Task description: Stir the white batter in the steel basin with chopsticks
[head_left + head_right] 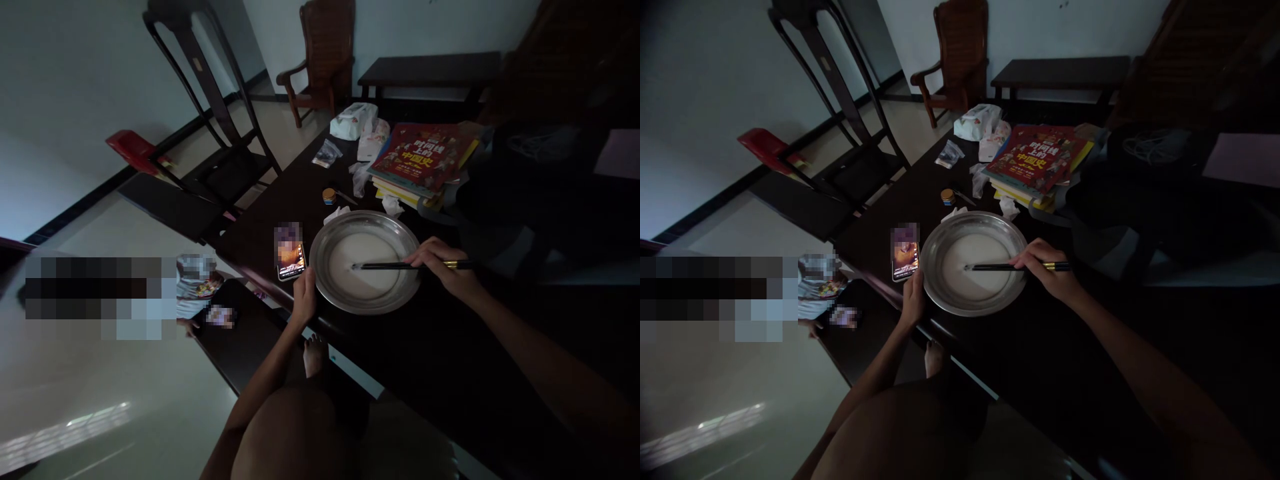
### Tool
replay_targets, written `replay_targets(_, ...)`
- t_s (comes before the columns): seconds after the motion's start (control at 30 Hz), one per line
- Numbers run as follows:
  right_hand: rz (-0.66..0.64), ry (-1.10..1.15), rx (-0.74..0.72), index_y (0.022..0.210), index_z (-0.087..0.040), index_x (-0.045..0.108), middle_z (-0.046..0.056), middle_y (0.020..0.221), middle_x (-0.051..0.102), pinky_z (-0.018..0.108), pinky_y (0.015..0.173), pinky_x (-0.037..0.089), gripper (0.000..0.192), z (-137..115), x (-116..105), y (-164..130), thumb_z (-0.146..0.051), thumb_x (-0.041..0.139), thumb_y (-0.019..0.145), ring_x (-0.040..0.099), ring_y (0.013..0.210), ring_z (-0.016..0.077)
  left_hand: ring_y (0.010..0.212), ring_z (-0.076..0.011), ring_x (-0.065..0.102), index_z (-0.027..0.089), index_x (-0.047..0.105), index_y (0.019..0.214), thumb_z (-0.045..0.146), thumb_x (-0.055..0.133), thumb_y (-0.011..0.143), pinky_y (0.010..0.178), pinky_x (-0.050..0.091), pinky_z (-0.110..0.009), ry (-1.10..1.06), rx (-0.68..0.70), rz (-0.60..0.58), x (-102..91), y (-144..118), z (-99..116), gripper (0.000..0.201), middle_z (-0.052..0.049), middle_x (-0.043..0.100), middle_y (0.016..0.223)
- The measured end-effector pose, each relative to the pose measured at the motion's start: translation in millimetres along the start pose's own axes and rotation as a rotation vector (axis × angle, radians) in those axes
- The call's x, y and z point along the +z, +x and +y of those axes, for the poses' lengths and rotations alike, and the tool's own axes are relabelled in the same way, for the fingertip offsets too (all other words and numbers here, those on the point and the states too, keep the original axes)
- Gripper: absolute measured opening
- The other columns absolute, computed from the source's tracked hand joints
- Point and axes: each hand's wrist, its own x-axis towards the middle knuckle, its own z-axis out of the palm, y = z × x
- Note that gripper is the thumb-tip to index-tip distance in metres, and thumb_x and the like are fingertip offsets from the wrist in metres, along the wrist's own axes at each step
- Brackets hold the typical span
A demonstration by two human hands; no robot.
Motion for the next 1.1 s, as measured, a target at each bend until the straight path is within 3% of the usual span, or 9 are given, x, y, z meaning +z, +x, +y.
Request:
replay_targets(0.17, 0.036, 0.053, 0.01, 0.067, -0.026, 0.07, 0.003, 0.072, 0.071, 0.038, 0.074, 0.05, 0.038, -0.6, -1.2, 0.1, -0.04, 0.051, 0.097, 0.064, 0.074, 0.0204, 0.07, -0.0146, 0.045, 0.017, 0.054, 0.071, 0.073, 0.035, 0.087, 0.069, 0.04, -0.028, 0.01, -0.008, -0.008, 0.1, -0.4, 2.3, 0.062, -0.001, 0.054, 0.07)
replay_targets(0.33, 0.006, -0.006, -0.004, 0.075, -0.027, 0.073, 0.003, 0.083, 0.075, 0.038, 0.08, 0.05, 0.03, 1.8, -0.6, -0.5, -0.037, 0.054, 0.096, 0.064, 0.084, 0.0212, 0.072, -0.0149, 0.047, 0.017, 0.055, 0.073, 0.072, 0.035, 0.088, 0.071, 0.041, -0.028, 0.006, -0.007, -0.012, -0.3, -0.8, 2.6, 0.061, -0.002, 0.056, 0.072)
replay_targets(0.43, 0.043, 0.024, 0.008, 0.072, -0.026, 0.071, 0.003, 0.079, 0.073, 0.037, 0.077, 0.05, 0.033, 3.1, -1.3, -1.1, -0.037, 0.052, 0.096, 0.064, 0.079, 0.02, 0.07, -0.0148, 0.047, 0.017, 0.054, 0.07, 0.072, 0.036, 0.088, 0.069, 0.041, -0.028, 0.011, -0.012, -0.01, -0.5, -0.8, 1.2, 0.061, -0.001, 0.054, 0.07)
replay_targets(0.6, -0.012, 0.006, -0.01, 0.073, -0.027, 0.071, 0.002, 0.079, 0.073, 0.038, 0.08, 0.05, 0.031, 0.9, -0.5, -1.0, -0.037, 0.053, 0.096, 0.064, 0.083, 0.0206, 0.07, -0.0153, 0.048, 0.018, 0.053, 0.068, 0.072, 0.037, 0.088, 0.07, 0.042, -0.029, 0.007, -0.012, 0.005, 0.2, -0.5, 0.6, 0.06, -0.001, 0.054, 0.068)
replay_targets(0.77, 0.064, 0.011, 0.033, 0.068, -0.025, 0.07, 0.003, 0.076, 0.072, 0.039, 0.076, 0.051, 0.036, -0.8, -1.6, 0.1, -0.041, 0.053, 0.096, 0.064, 0.077, 0.0207, 0.069, -0.0149, 0.048, 0.017, 0.054, 0.068, 0.07, 0.037, 0.089, 0.069, 0.042, -0.029, 0.015, 0.007, 0.005, -0.2, -0.7, 3.8, 0.06, -0.001, 0.055, 0.067)
replay_targets(0.9, -0.004, 0.008, 0.023, 0.07, -0.026, 0.071, 0.003, 0.077, 0.073, 0.039, 0.077, 0.052, 0.035, -0.5, -1.6, -0.2, -0.041, 0.052, 0.096, 0.065, 0.079, 0.021, 0.071, -0.015, 0.048, 0.018, 0.052, 0.07, 0.07, 0.037, 0.09, 0.07, 0.043, -0.028, 0.018, 0.013, -0.01, -0.8, -1.3, 0.8, 0.057, 0.0, 0.053, 0.068)
replay_targets(0.97, 0.003, -0.023, 0.015, 0.073, -0.027, 0.072, 0.003, 0.08, 0.075, 0.039, 0.08, 0.052, 0.031, -0.3, -1.7, -0.2, -0.04, 0.054, 0.095, 0.065, 0.083, 0.0213, 0.071, -0.0146, 0.047, 0.02, 0.049, 0.074, 0.069, 0.04, 0.089, 0.071, 0.043, -0.028, 0.012, 0.016, 0.028, 0.2, -2.0, -2.3, 0.053, 0.001, 0.05, 0.07)
replay_targets(1.1, 0.052, 0.021, 0.019, 0.068, -0.026, 0.07, 0.003, 0.075, 0.072, 0.037, 0.076, 0.051, 0.036, -0.6, -2.3, 0.3, -0.041, 0.052, 0.096, 0.065, 0.076, 0.0198, 0.08, -0.0152, 0.05, 0.021, 0.047, 0.092, 0.063, 0.046, 0.091, 0.077, 0.045, -0.03, 0.013, 0.148, 0.288, 1.9, -4.9, 11.4, 0.042, -0.002, 0.05, 0.088)
